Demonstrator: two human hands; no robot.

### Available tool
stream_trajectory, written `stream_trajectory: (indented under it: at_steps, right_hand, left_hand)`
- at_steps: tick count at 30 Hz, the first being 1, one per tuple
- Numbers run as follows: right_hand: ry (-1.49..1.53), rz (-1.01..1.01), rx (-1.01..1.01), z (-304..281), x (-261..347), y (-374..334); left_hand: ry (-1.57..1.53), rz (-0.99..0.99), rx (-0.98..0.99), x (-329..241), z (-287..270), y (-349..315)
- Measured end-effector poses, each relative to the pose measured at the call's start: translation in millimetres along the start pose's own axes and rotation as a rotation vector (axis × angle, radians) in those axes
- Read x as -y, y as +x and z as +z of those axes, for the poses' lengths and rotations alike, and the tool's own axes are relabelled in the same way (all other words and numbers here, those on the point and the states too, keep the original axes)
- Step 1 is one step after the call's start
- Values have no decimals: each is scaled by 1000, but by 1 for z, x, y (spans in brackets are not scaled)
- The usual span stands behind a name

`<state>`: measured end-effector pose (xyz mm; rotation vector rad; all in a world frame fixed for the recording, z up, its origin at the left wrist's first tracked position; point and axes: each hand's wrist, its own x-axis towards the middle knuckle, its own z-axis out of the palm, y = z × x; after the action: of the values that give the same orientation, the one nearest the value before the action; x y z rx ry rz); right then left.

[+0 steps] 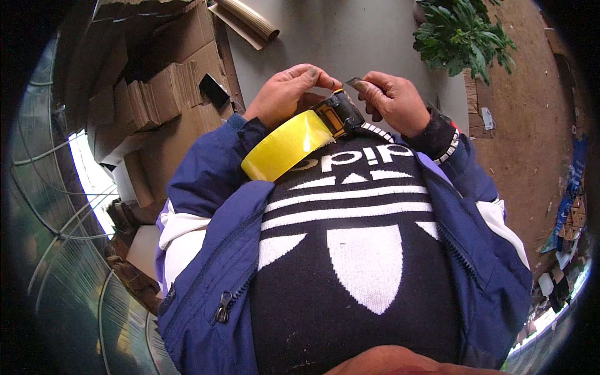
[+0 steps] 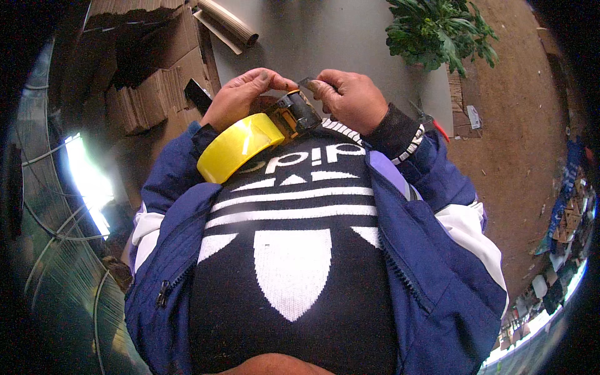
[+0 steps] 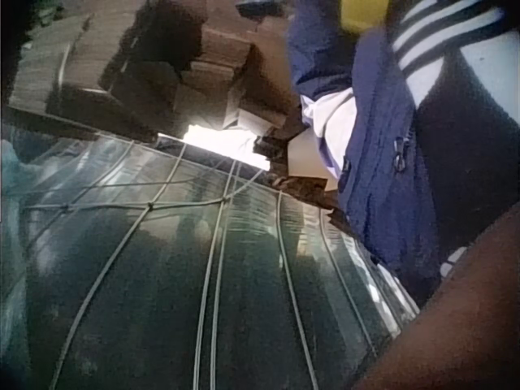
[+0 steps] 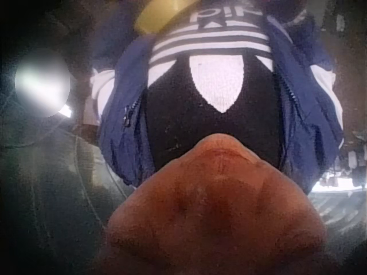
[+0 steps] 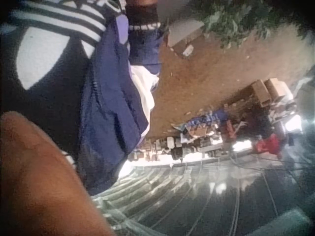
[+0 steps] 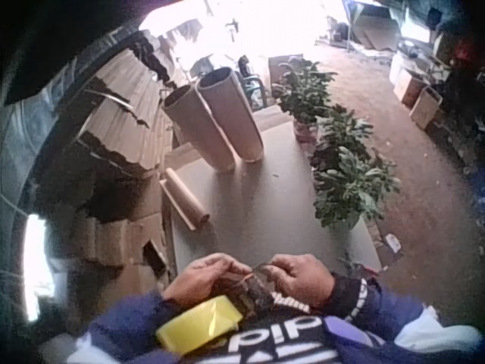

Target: The person uses a tape dispenser to apply tape to a small cardboard piece, then rolls a flat cardboard sheet into a tube and secures it with tape. They place a potted plant inside the tube and continue taping the structure.

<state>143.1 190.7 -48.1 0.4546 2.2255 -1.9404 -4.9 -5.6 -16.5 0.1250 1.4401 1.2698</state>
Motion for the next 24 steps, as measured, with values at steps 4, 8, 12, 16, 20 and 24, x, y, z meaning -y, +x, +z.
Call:
stream_trajectory:
  at_steps: [4, 8, 12, 16, 20, 24]
  right_hand:
    - [71, 102, 61, -3, -8, -1]
    - [159, 90, 59, -2, -16, -1]
    - [197, 83, 45, 0, -20, -2]
    - [244, 109, 74, 2, -19, -3]
    - [237, 122, 98, 3, -20, -3]
    - [232, 122, 106, 4, -24, -3]
  left_hand:
    - [-44, 54, 68, 2, 4, 3]
    - [78, -36, -76, 5, 6, 4]
    - [-23, -26, 46, 5, 2, 2]
    - [-62, -74, 75, 8, -5, 3]
    - [0, -3, 226, 13, -12, 9]
    - [-128, -71, 285, 16, -14, 7]
